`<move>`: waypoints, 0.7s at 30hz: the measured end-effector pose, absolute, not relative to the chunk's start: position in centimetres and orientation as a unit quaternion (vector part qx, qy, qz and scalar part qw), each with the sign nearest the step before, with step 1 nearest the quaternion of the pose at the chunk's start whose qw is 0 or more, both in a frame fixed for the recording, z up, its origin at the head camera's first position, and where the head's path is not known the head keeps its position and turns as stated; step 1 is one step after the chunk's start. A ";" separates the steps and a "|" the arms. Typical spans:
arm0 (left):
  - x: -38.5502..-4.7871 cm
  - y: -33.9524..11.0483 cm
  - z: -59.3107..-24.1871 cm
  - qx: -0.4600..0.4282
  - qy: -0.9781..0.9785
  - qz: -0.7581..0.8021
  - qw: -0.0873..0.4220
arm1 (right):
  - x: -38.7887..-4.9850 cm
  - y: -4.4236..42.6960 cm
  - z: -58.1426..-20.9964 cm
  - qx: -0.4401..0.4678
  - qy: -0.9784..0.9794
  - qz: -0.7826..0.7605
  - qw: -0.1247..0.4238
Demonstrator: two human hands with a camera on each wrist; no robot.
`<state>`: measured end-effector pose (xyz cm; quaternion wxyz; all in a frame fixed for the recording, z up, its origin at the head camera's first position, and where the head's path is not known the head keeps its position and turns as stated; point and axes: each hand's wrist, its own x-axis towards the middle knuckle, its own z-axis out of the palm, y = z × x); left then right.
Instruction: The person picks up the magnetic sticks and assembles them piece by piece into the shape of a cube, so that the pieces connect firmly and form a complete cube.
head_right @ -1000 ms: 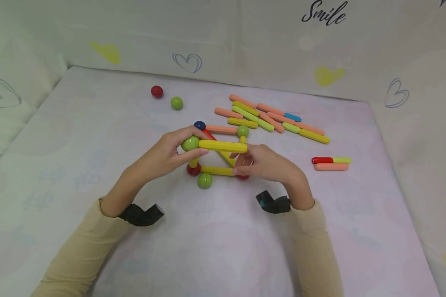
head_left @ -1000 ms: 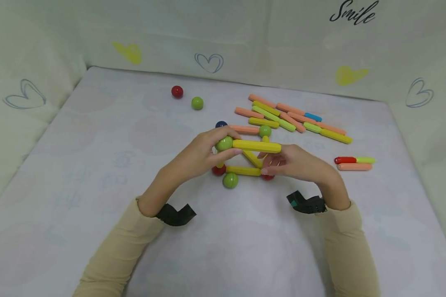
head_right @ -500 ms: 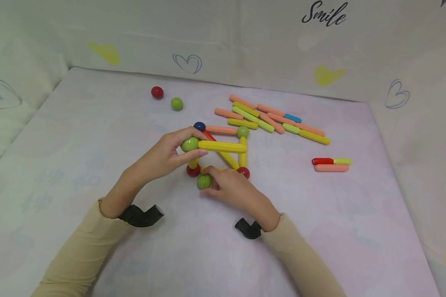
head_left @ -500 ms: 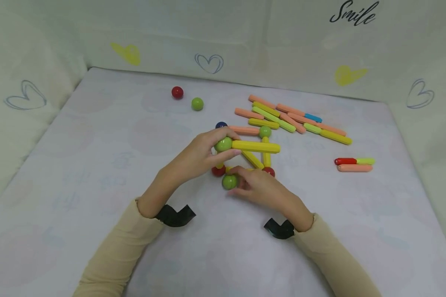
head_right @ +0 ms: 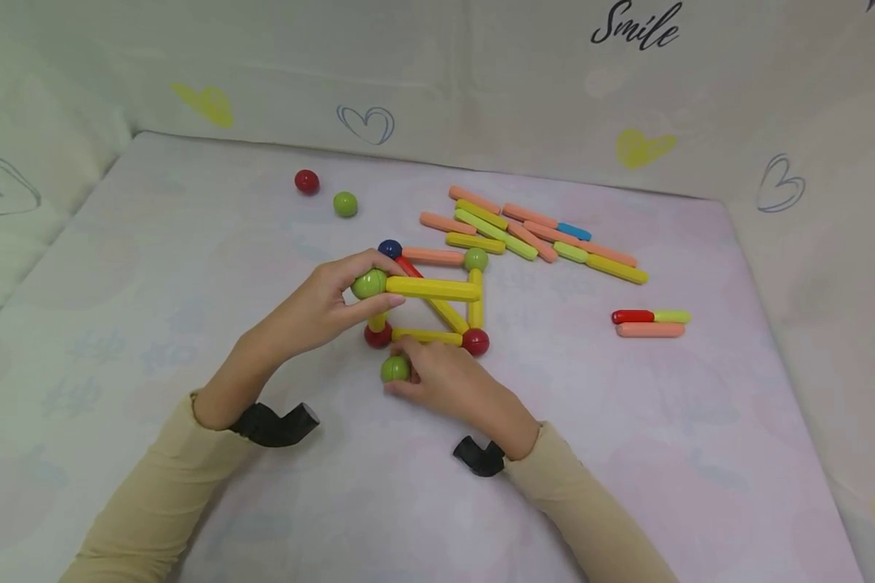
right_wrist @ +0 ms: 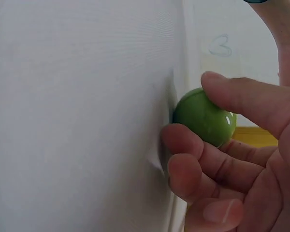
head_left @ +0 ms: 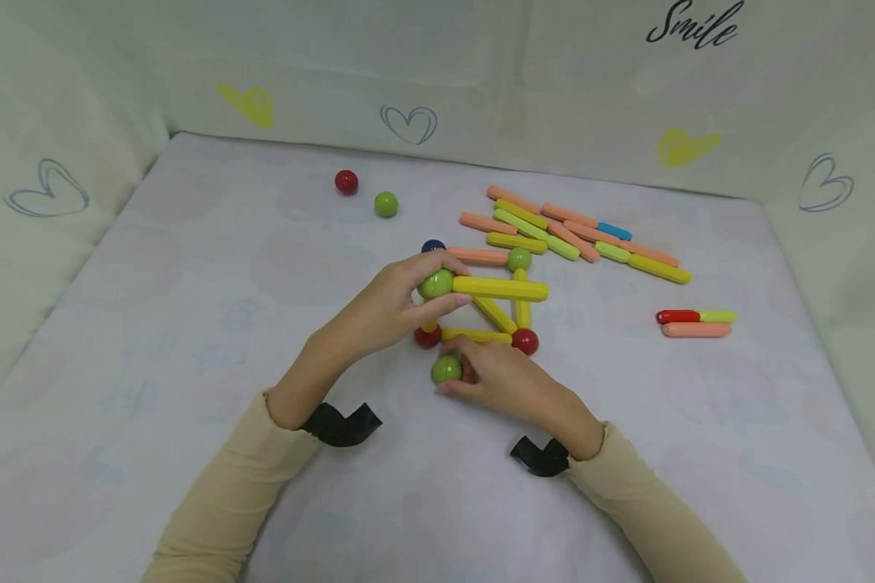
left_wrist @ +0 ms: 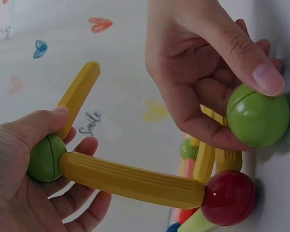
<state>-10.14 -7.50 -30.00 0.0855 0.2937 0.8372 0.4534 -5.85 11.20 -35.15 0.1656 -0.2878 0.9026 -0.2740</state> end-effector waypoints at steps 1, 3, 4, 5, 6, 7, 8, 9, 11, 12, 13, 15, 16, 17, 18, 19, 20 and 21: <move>-10.1 -7.5 -30.0 0.294 0.837 0.454 0.086 | -5.9 11.3 -35.0 -0.285 0.901 -0.278 0.172; -10.1 -7.5 -30.0 0.293 0.837 0.453 0.086 | -6.0 11.7 -34.5 -0.279 0.898 -0.287 0.183; -10.1 -7.5 -30.0 0.292 0.838 0.453 0.086 | -6.1 12.1 -34.3 -0.279 0.896 -0.292 0.186; -10.1 -7.5 -30.0 0.292 0.839 0.452 0.086 | -6.2 12.4 -34.0 -0.278 0.894 -0.298 0.188; -10.2 -7.5 -30.0 0.292 0.839 0.451 0.086 | -6.4 12.8 -33.7 -0.275 0.893 -0.302 0.190; -10.2 -7.5 -30.0 0.291 0.839 0.451 0.087 | -6.6 13.3 -33.3 -0.273 0.892 -0.306 0.191; -10.2 -7.5 -30.0 0.290 0.840 0.450 0.087 | -6.8 13.8 -33.0 -0.271 0.892 -0.309 0.189; -10.2 -7.4 -30.1 0.289 0.840 0.450 0.089 | -7.0 14.3 -32.7 -0.269 0.893 -0.310 0.187; -10.2 -7.4 -30.0 0.285 0.841 0.449 0.095 | -7.3 15.3 -31.9 -0.252 0.898 -0.308 0.185; -10.2 -7.4 -30.0 0.283 0.842 0.449 0.097 | -7.4 15.8 -31.5 -0.242 0.903 -0.305 0.183; -10.2 -7.4 -30.0 0.281 0.843 0.449 0.100 | -7.5 16.4 -31.2 -0.232 0.906 -0.303 0.180; -10.2 -7.4 -29.9 0.278 0.844 0.447 0.104 | -7.6 17.4 -30.4 -0.213 0.916 -0.291 0.173; -10.2 -7.4 -29.9 0.276 0.845 0.445 0.105 | -7.6 17.9 -30.0 -0.204 0.921 -0.287 0.169; -10.2 -7.4 -29.9 0.276 0.845 0.445 0.105 | -7.6 18.3 -29.6 -0.198 0.924 -0.284 0.161; -10.2 -7.4 -29.9 0.276 0.846 0.445 0.106 | -7.6 18.8 -29.2 -0.194 0.927 -0.283 0.153; -10.1 -7.4 -29.8 0.275 0.846 0.445 0.106 | -7.6 19.2 -28.9 -0.193 0.929 -0.282 0.141; -10.1 -7.4 -29.8 0.276 0.846 0.445 0.105 | -7.5 19.6 -28.7 -0.193 0.930 -0.285 0.126; -10.1 -7.4 -29.8 0.275 0.846 0.445 0.104 | -7.4 20.0 -28.5 -0.195 0.930 -0.290 0.110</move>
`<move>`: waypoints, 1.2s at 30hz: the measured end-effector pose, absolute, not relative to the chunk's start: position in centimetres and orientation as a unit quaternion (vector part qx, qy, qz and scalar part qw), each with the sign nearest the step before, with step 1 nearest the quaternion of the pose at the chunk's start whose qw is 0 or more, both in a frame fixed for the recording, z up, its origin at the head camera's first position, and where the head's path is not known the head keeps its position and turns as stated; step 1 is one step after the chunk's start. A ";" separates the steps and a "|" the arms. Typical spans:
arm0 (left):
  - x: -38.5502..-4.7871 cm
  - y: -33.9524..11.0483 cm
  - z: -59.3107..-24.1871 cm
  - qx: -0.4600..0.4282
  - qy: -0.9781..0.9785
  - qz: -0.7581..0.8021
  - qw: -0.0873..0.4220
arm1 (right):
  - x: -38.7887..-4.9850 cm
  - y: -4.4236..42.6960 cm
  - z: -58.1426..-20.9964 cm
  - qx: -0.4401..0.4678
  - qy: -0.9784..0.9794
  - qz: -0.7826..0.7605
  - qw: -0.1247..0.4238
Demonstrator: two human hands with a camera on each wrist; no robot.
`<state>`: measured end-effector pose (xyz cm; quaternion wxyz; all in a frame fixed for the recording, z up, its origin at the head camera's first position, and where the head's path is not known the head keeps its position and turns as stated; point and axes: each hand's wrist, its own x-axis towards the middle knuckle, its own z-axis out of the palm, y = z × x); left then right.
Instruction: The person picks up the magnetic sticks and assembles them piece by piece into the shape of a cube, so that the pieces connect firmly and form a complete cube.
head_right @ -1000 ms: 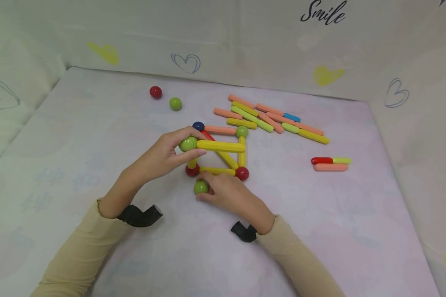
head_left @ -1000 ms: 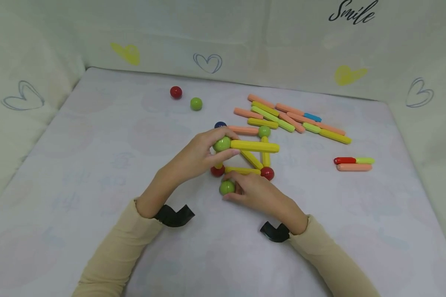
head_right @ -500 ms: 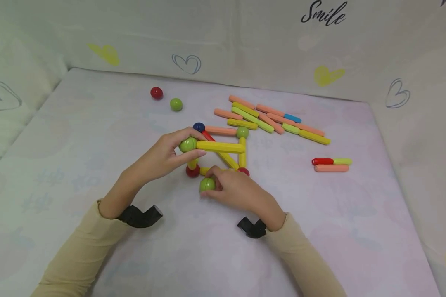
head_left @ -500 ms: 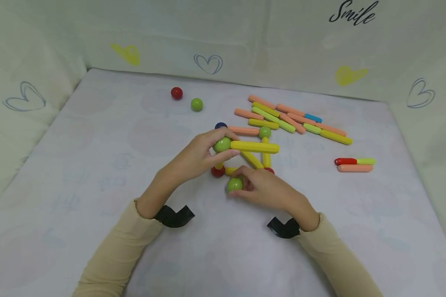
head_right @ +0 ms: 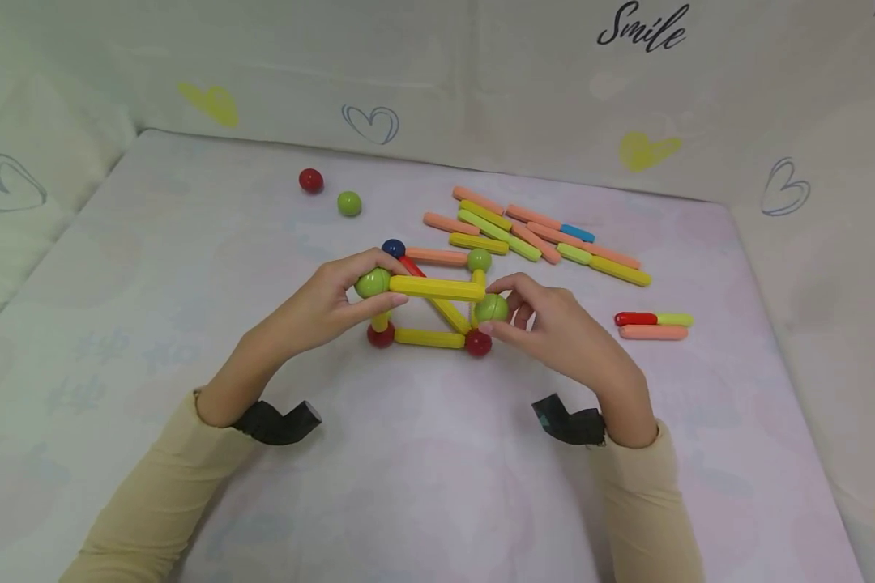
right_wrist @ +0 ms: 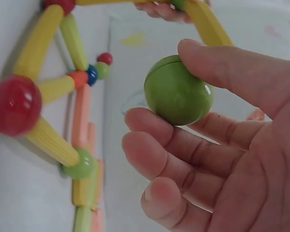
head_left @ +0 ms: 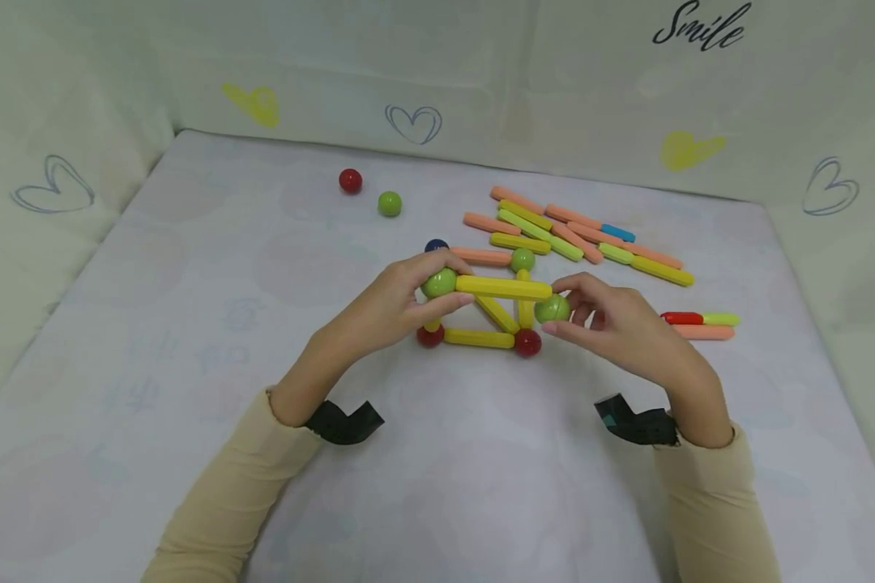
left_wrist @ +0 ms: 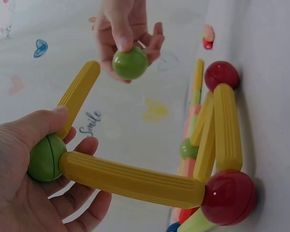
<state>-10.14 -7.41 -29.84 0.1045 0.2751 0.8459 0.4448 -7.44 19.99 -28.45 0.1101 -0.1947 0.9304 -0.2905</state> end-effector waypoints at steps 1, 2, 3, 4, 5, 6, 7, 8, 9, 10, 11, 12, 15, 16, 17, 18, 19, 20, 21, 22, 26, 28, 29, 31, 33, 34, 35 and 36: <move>-10.1 -7.4 -29.9 0.275 0.846 0.445 0.104 | -7.4 20.3 -28.3 -0.197 0.930 -0.296 0.093; -10.2 -7.4 -29.9 0.276 0.846 0.445 0.104 | -7.3 20.6 -28.2 -0.200 0.929 -0.303 0.075; -10.1 -7.4 -29.8 0.277 0.846 0.444 0.103 | -7.2 20.8 -28.1 -0.203 0.927 -0.309 0.059; -10.1 -7.4 -29.8 0.277 0.846 0.444 0.103 | -7.1 20.9 -28.0 -0.206 0.925 -0.315 0.046; -10.1 -7.5 -29.8 0.277 0.846 0.444 0.102 | -7.0 21.0 -27.9 -0.209 0.923 -0.323 0.035; -10.1 -7.5 -29.9 0.277 0.846 0.445 0.103 | -7.0 21.1 -27.9 -0.211 0.921 -0.327 0.027; -10.1 -7.5 -29.9 0.277 0.845 0.445 0.103 | -6.9 21.1 -27.8 -0.213 0.919 -0.331 0.019; -10.1 -7.5 -29.9 0.277 0.845 0.446 0.104 | -6.9 21.1 -27.8 -0.214 0.916 -0.338 0.015; -10.1 -7.6 -30.0 0.277 0.844 0.446 0.105 | -6.8 21.1 -27.7 -0.216 0.914 -0.344 0.012; -10.1 -7.6 -30.0 0.275 0.844 0.448 0.106 | -6.8 21.1 -27.7 -0.215 0.913 -0.348 0.010; -10.1 -7.6 -30.0 0.274 0.844 0.449 0.107 | -6.7 21.1 -27.6 -0.214 0.911 -0.351 0.008; -10.0 -7.6 -30.0 0.274 0.844 0.449 0.107 | -6.7 21.0 -27.6 -0.214 0.911 -0.353 0.005; -10.0 -7.6 -30.0 0.274 0.843 0.450 0.107 | -6.6 20.9 -27.5 -0.215 0.909 -0.358 -0.001; -9.9 -7.6 -29.9 0.275 0.843 0.450 0.107 | -6.5 20.9 -27.5 -0.216 0.909 -0.357 -0.003; -9.9 -7.5 -30.0 0.276 0.843 0.450 0.107 | -6.5 20.9 -27.6 -0.220 0.908 -0.355 -0.006; -9.9 -7.5 -30.0 0.277 0.843 0.450 0.107 | -6.5 20.9 -27.6 -0.223 0.908 -0.354 -0.009; -9.9 -7.5 -30.0 0.277 0.843 0.449 0.108 | -6.4 20.8 -27.6 -0.225 0.907 -0.355 -0.010; -9.9 -7.4 -30.0 0.278 0.843 0.448 0.108 | -6.4 20.8 -27.6 -0.227 0.907 -0.355 -0.011; -9.9 -7.4 -30.0 0.279 0.842 0.448 0.108 | -6.4 20.8 -27.7 -0.228 0.906 -0.355 -0.012; -9.9 -7.4 -30.0 0.279 0.843 0.448 0.107 | -6.4 20.8 -27.7 -0.230 0.906 -0.356 -0.013; -9.9 -7.4 -30.0 0.279 0.844 0.446 0.107 | -6.3 20.9 -27.6 -0.234 0.905 -0.355 -0.014; -9.9 -7.4 -29.9 0.280 0.843 0.446 0.107 | -6.3 21.0 -27.5 -0.233 0.906 -0.354 -0.011; -9.9 -7.4 -29.9 0.280 0.843 0.447 0.106 | -6.3 21.0 -27.5 -0.231 0.906 -0.354 -0.008; -9.9 -7.4 -29.9 0.282 0.842 0.449 0.103 | -6.3 21.3 -27.3 -0.229 0.907 -0.354 -0.008; -9.9 -7.4 -29.8 0.284 0.840 0.451 0.100 | -6.4 21.8 -27.1 -0.225 0.905 -0.360 -0.014; -9.9 -7.4 -29.8 0.284 0.840 0.452 0.099 | -6.4 22.1 -27.1 -0.221 0.904 -0.365 -0.020; -10.0 -7.4 -29.8 0.284 0.840 0.453 0.100 | -6.4 22.5 -27.0 -0.213 0.904 -0.370 -0.023; -10.0 -7.4 -29.9 0.283 0.839 0.454 0.101 | -6.4 22.9 -26.9 -0.205 0.904 -0.375 -0.028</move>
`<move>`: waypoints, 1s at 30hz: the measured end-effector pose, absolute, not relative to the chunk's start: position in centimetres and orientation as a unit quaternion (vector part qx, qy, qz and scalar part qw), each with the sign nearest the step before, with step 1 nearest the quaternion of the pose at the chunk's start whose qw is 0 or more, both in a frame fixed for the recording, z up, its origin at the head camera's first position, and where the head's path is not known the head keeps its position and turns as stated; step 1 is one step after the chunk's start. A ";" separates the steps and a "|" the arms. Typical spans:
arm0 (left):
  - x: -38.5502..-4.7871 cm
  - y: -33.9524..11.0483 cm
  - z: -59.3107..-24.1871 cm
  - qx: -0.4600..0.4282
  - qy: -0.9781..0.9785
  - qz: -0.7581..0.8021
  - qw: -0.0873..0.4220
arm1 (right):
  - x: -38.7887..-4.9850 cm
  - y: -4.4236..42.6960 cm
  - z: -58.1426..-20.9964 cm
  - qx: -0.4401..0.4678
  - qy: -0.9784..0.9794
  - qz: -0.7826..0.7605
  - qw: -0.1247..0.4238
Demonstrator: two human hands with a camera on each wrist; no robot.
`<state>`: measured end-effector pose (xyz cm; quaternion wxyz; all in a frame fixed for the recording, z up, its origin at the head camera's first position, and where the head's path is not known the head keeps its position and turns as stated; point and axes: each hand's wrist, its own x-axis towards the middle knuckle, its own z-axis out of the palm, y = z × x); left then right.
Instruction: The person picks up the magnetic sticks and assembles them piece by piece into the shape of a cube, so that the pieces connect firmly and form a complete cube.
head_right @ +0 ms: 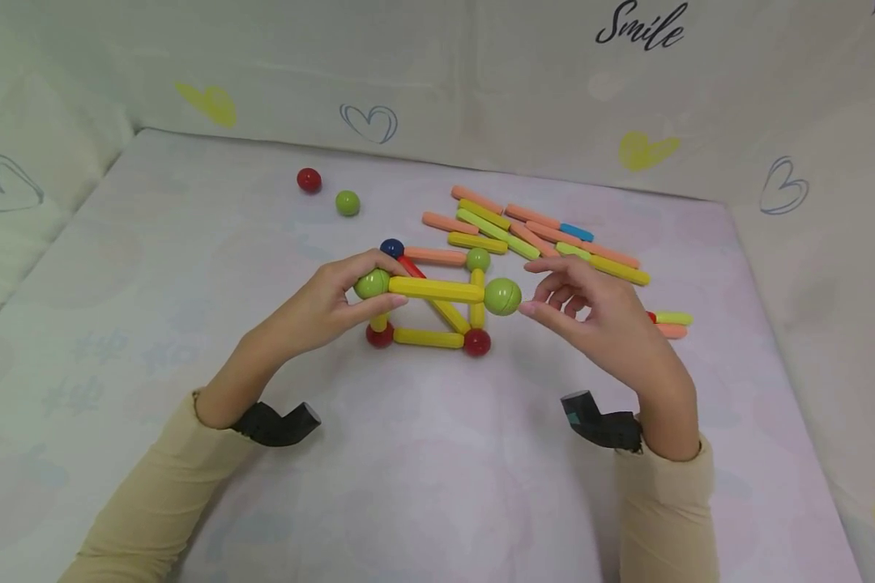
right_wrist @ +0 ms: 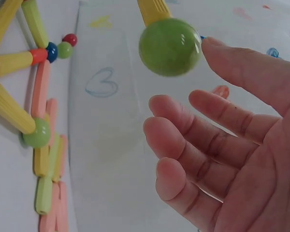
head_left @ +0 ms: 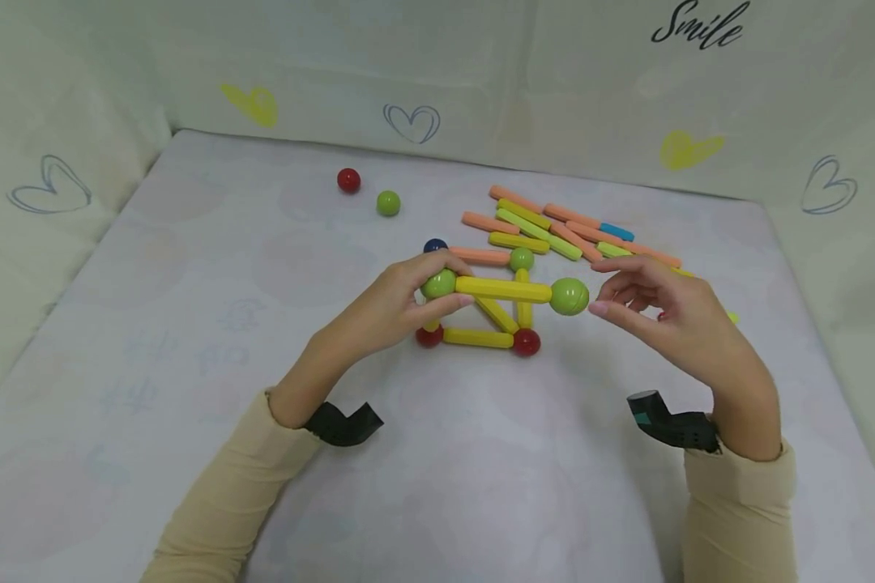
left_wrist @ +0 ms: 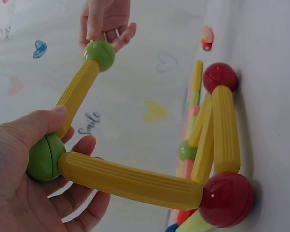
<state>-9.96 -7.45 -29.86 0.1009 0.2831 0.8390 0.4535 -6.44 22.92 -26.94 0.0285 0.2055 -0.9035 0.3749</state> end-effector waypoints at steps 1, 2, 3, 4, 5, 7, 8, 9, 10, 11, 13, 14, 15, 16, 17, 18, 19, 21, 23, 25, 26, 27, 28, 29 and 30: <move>-10.0 -7.4 -29.9 0.282 0.839 0.454 0.103 | -6.5 23.4 -26.9 0.195 -0.903 0.382 0.031; -10.0 -7.4 -29.9 0.280 0.839 0.454 0.106 | -6.5 24.0 -26.9 0.181 -0.902 0.392 0.031; -10.0 -7.4 -29.9 0.278 0.839 0.455 0.108 | -6.5 24.5 -26.8 0.164 -0.900 0.403 0.029; -10.0 -7.4 -29.9 0.276 0.839 0.455 0.111 | -6.6 25.1 -26.8 0.147 -0.900 0.409 0.028; -10.0 -7.4 -29.9 0.274 0.839 0.456 0.113 | -6.7 25.8 -26.9 0.130 -0.902 0.411 0.027; -10.0 -7.4 -29.9 0.271 0.840 0.456 0.113 | -6.8 27.0 -27.0 0.101 -0.904 0.415 0.027; -10.0 -7.4 -29.9 0.270 0.840 0.457 0.113 | -6.9 27.7 -27.1 0.088 -0.905 0.415 0.027; -10.0 -7.4 -29.9 0.270 0.840 0.457 0.112 | -7.0 28.3 -27.2 0.075 -0.907 0.414 0.026; -10.0 -7.4 -29.9 0.271 0.840 0.457 0.111 | -7.1 28.9 -27.4 0.066 -0.908 0.413 0.024; -10.1 -7.4 -29.9 0.271 0.841 0.456 0.110 | -7.2 29.6 -27.6 0.058 -0.907 0.416 0.019; -10.1 -7.4 -29.9 0.272 0.841 0.455 0.109 | -7.4 30.9 -28.1 0.051 -0.904 0.425 0.004; -10.1 -7.4 -29.9 0.273 0.841 0.455 0.109 | -7.5 31.6 -28.4 0.047 -0.902 0.429 -0.007; -10.1 -7.4 -29.9 0.273 0.841 0.455 0.108 | -7.6 32.2 -28.8 0.043 -0.900 0.433 -0.018; -10.1 -7.4 -30.0 0.273 0.840 0.456 0.108 | -7.7 32.9 -29.1 0.039 -0.899 0.436 -0.030; -10.1 -7.4 -30.0 0.274 0.840 0.456 0.108 | -7.8 33.4 -29.6 0.033 -0.897 0.439 -0.042; -10.1 -7.4 -30.0 0.275 0.839 0.458 0.107 | -7.9 34.0 -30.0 0.024 -0.895 0.443 -0.056; -10.1 -7.5 -30.1 0.276 0.838 0.459 0.105 | -7.9 34.6 -30.3 0.013 -0.892 0.446 -0.069; -10.1 -7.5 -30.1 0.278 0.837 0.460 0.103 | -8.0 35.6 -31.0 -0.014 -0.888 0.450 -0.096; -10.2 -7.5 -30.1 0.280 0.836 0.461 0.101 | -8.0 36.5 -31.7 -0.040 -0.883 0.451 -0.120; -10.2 -7.5 -30.1 0.279 0.836 0.461 0.102 | -7.9 37.3 -32.2 -0.063 -0.886 0.438 -0.139; -10.3 -7.5 -30.1 0.279 0.836 0.461 0.103 | -7.9 37.7 -32.5 -0.074 -0.887 0.431 -0.148; -10.3 -7.5 -30.1 0.278 0.836 0.461 0.104 | -7.8 38.1 -32.8 -0.081 -0.888 0.426 -0.156; -10.3 -7.5 -30.1 0.279 0.836 0.461 0.104 | -7.8 38.5 -33.1 -0.086 -0.890 0.418 -0.161; -10.3 -7.5 -30.1 0.279 0.836 0.462 0.105 | -7.7 38.8 -33.4 -0.092 -0.891 0.412 -0.166; -10.3 -7.5 -30.1 0.280 0.835 0.462 0.104 | -7.6 39.2 -33.8 -0.098 -0.891 0.408 -0.172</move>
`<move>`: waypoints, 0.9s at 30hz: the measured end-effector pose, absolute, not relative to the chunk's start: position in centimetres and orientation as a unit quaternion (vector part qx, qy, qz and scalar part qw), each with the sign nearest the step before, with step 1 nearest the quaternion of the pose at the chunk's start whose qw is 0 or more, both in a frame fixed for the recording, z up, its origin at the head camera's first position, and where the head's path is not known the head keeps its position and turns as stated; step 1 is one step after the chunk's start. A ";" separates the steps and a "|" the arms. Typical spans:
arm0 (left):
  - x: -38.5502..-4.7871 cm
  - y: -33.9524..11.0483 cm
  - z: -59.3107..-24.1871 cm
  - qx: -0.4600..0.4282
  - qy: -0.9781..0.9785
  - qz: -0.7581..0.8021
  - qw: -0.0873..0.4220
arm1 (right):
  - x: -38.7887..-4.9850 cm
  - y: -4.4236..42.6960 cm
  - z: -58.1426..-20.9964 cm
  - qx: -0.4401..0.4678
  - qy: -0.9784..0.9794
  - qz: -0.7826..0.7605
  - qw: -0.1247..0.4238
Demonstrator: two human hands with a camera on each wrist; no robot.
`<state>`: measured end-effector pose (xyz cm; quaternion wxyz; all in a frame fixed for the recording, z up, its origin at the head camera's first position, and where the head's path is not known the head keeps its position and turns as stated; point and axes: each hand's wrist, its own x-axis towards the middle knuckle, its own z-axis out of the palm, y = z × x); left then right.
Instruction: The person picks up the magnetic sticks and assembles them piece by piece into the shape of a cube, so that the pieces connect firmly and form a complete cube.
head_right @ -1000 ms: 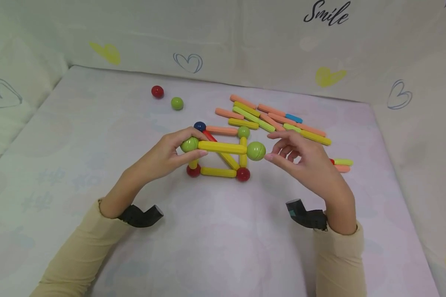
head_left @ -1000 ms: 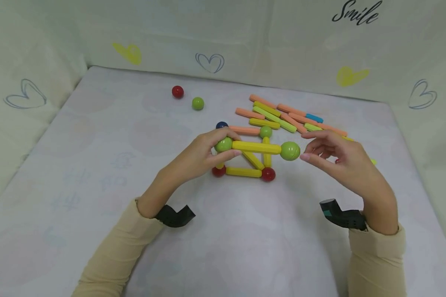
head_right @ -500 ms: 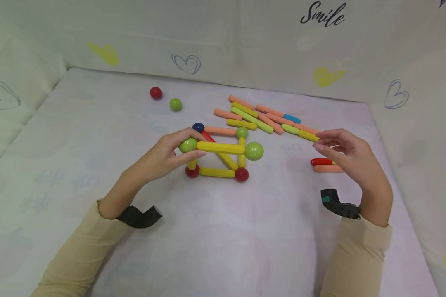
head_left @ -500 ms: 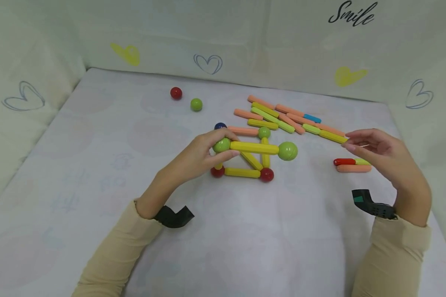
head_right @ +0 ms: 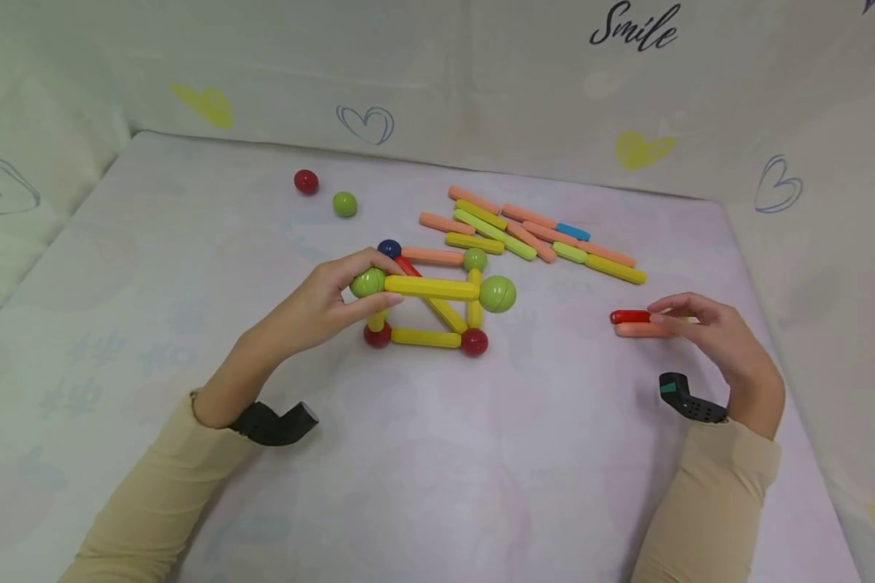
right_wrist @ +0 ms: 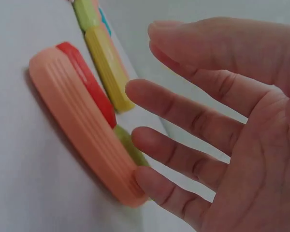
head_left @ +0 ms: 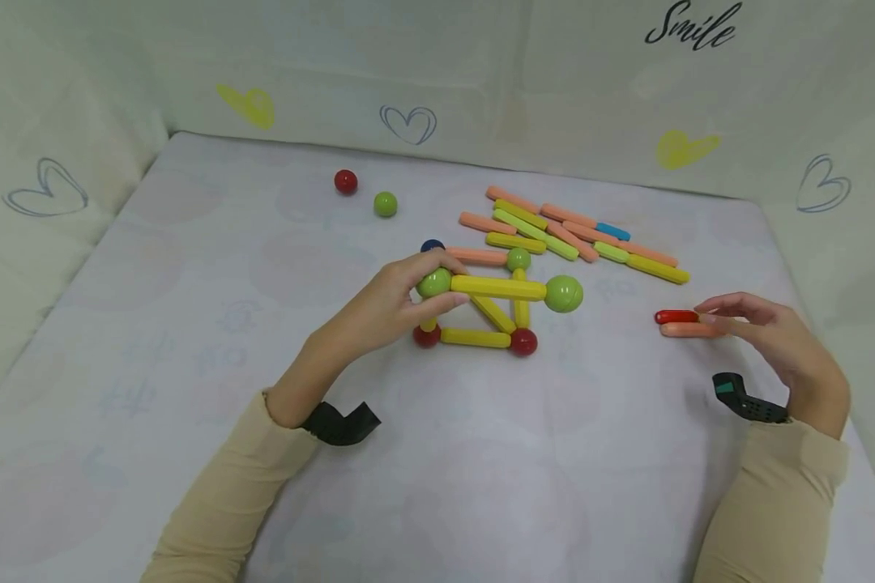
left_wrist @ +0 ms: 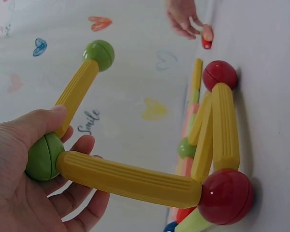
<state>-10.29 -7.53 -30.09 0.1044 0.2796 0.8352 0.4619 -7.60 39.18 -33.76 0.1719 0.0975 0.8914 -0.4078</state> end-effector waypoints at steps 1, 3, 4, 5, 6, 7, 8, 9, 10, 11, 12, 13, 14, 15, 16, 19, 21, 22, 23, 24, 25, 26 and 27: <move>-10.3 -7.5 -30.1 0.280 0.835 0.462 0.104 | -7.5 39.5 -34.1 0.098 0.890 -0.410 0.176; -10.3 -7.6 -30.1 0.283 0.834 0.464 0.101 | -7.3 40.1 -34.7 0.100 0.888 -0.412 0.181; -10.3 -7.6 -30.1 0.283 0.833 0.465 0.100 | -7.3 40.4 -34.9 0.101 0.888 -0.410 0.182; -10.3 -7.6 -30.1 0.283 0.833 0.465 0.099 | -7.3 40.6 -35.1 0.101 0.887 -0.411 0.183; -10.3 -7.6 -30.1 0.283 0.833 0.464 0.098 | -7.2 40.8 -35.3 0.100 0.886 -0.413 0.185; -10.3 -7.6 -30.1 0.282 0.834 0.464 0.097 | -7.1 41.0 -35.4 0.097 0.885 -0.417 0.184; -10.3 -7.6 -30.2 0.282 0.834 0.464 0.098 | -7.1 41.2 -35.6 0.098 0.883 -0.422 0.181; -10.3 -7.6 -30.2 0.281 0.835 0.463 0.098 | -7.1 41.3 -35.7 0.096 0.882 -0.426 0.177; -10.3 -7.6 -30.2 0.280 0.836 0.461 0.098 | -7.1 41.4 -35.8 0.096 0.878 -0.435 0.173; -10.4 -7.6 -30.2 0.280 0.836 0.461 0.099 | -7.0 41.5 -35.9 0.095 0.875 -0.444 0.171; -10.4 -7.5 -30.2 0.280 0.837 0.460 0.100 | -6.9 41.6 -36.0 0.092 0.871 -0.451 0.170; -10.4 -7.5 -30.2 0.280 0.837 0.458 0.100 | -6.9 41.8 -36.1 0.089 0.868 -0.458 0.169; -10.4 -7.5 -30.2 0.281 0.837 0.458 0.100 | -6.8 41.9 -36.2 0.088 0.865 -0.464 0.168; -10.4 -7.5 -30.2 0.282 0.837 0.457 0.100 | -6.8 42.0 -36.2 0.085 0.864 -0.467 0.169; -10.4 -7.5 -30.2 0.283 0.837 0.457 0.100 | -6.7 42.1 -36.3 0.082 0.863 -0.469 0.169; -10.4 -7.5 -30.2 0.286 0.835 0.459 0.100 | -6.6 42.3 -36.5 0.076 0.861 -0.471 0.173; -10.4 -7.5 -30.2 0.286 0.834 0.461 0.101 | -6.6 42.3 -36.5 0.081 0.864 -0.463 0.181; -10.4 -7.5 -30.2 0.286 0.834 0.462 0.101 | -6.5 42.3 -36.5 0.079 0.867 -0.455 0.186; -10.4 -7.6 -30.2 0.286 0.833 0.463 0.101 | -6.5 42.2 -36.5 0.080 0.870 -0.448 0.192; -10.4 -7.6 -30.2 0.285 0.833 0.464 0.100 | -6.5 42.1 -36.4 0.081 0.874 -0.437 0.195; -10.4 -7.6 -30.2 0.285 0.833 0.464 0.100 | -6.5 42.0 -36.3 0.079 0.878 -0.427 0.199; -10.4 -7.6 -30.2 0.285 0.833 0.464 0.100 | -6.5 41.8 -36.3 0.077 0.884 -0.416 0.200; -10.4 -7.5 -30.2 0.285 0.833 0.464 0.099 | -6.6 41.7 -36.2 0.070 0.887 -0.411 0.200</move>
